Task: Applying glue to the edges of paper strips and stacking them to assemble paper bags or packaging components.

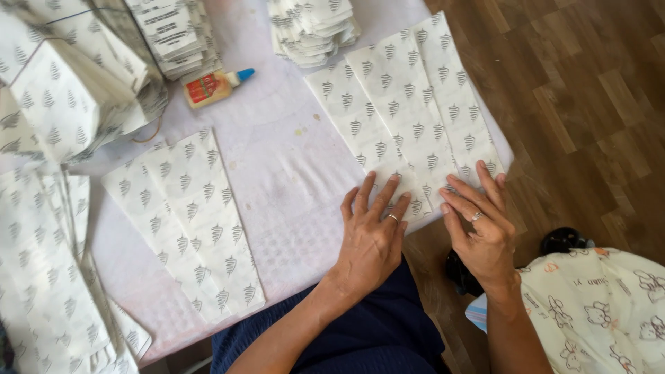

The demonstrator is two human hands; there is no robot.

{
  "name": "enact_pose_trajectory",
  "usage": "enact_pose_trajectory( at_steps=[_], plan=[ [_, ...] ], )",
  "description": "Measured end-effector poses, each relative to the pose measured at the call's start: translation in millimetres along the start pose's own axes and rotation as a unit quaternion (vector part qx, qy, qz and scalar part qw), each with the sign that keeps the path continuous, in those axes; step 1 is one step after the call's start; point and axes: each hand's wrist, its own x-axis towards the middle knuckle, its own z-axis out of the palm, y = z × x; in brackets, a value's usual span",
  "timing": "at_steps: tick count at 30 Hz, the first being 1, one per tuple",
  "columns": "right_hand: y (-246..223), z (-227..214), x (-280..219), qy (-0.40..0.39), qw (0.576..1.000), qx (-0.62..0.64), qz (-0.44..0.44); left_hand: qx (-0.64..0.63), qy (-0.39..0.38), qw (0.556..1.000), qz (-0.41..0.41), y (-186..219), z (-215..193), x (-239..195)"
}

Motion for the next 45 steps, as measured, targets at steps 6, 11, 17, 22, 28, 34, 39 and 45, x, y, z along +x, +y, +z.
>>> enact_pose_trajectory(
  at_steps=[6, 11, 17, 22, 28, 34, 39, 45],
  plan=[
    [-10.3, -6.4, -4.7, 0.006, 0.998, -0.019, -0.056, 0.057, 0.077, 0.995, -0.021, -14.4, -58.2, -29.7],
    [-17.4, 4.3, -7.6, -0.008, 0.997, 0.024, -0.077, 0.233, 0.039, 0.960, -0.150, -68.2, -134.8, -110.8],
    [-66.6, 27.7, 13.3, -0.050, 0.987, 0.086, -0.127, 0.284, -0.011, 0.945, -0.162, -73.6, -127.2, -122.8],
    [-125.1, 53.3, 15.9, -0.128, 0.958, 0.161, -0.201, 0.234, 0.052, 0.960, -0.143, -64.4, -78.2, -80.8],
    [-127.8, 69.5, 3.6, -0.201, 0.919, 0.232, -0.248, 0.136, 0.146, 0.970, -0.137, -52.1, -98.9, -96.3],
    [-119.0, 72.1, -2.5, -0.188, 0.922, 0.224, -0.254, -0.038, 0.087, 0.995, -0.005, -42.8, -107.8, -126.1],
    [-114.8, 70.0, -4.4, -0.180, 0.916, 0.255, -0.252, -0.016, 0.132, 0.991, 0.016, -42.7, -98.6, -130.3],
    [-114.7, 71.0, -2.9, -0.182, 0.915, 0.270, -0.239, -0.028, 0.153, 0.988, 0.005, -41.4, -93.7, -131.2]
  ],
)
